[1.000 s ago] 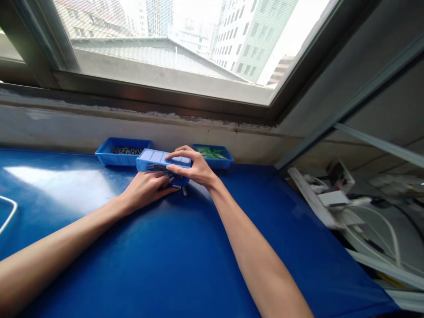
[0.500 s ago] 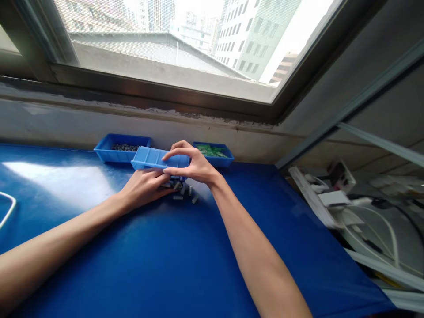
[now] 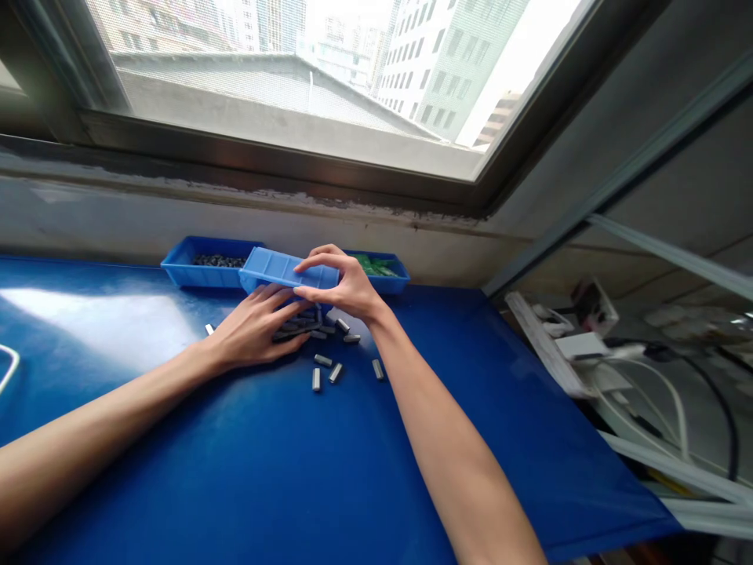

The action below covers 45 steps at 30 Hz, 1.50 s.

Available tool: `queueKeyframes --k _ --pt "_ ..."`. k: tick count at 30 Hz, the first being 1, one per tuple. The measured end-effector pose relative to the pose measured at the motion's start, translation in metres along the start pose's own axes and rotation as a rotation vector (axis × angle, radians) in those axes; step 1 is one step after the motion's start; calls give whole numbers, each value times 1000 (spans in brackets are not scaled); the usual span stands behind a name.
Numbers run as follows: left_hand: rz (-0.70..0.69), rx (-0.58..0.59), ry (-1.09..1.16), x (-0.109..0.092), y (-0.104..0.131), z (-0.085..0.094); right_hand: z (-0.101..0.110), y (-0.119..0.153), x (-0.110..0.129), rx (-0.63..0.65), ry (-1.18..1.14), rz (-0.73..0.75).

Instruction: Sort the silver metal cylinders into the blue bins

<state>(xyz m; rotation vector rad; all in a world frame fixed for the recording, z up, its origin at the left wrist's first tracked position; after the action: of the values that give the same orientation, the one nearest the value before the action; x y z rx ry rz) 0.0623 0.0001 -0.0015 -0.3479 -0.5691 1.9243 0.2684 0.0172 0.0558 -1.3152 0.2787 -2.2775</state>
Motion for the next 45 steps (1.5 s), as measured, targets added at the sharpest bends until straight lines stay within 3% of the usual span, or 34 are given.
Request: queueKeyframes --k 8,18,24,31,37,45 --pt "-39 99 57 -1 -4 2 3 -1 -21 -160 -49 -26" --pt "-60 98 73 -1 -4 1 17 -1 -7 -204 46 -39" --pt "-68 99 62 -1 -4 0 13 -5 -17 -375 40 -142" --pt "-29 -24 -12 -3 -4 1 5 -7 -24 -341 153 -167" --pt "49 29 11 -2 -5 0 0 -7 -24 -228 141 -119" --pt "68 -36 -56 -1 -7 2 7 -7 -25 -409 288 -148"
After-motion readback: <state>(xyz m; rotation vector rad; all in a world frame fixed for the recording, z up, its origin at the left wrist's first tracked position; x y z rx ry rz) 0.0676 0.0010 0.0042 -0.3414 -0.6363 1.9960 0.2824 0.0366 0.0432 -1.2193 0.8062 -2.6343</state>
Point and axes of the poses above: each hand's wrist, its own y-axis away from the middle knuckle, its own z-axis out of the back of the hand, x = y × z, the point moved 1 cm from there along -y, towards the middle knuckle, and after that the axes turned 7 degrees about -z, right-handed, at the moved point
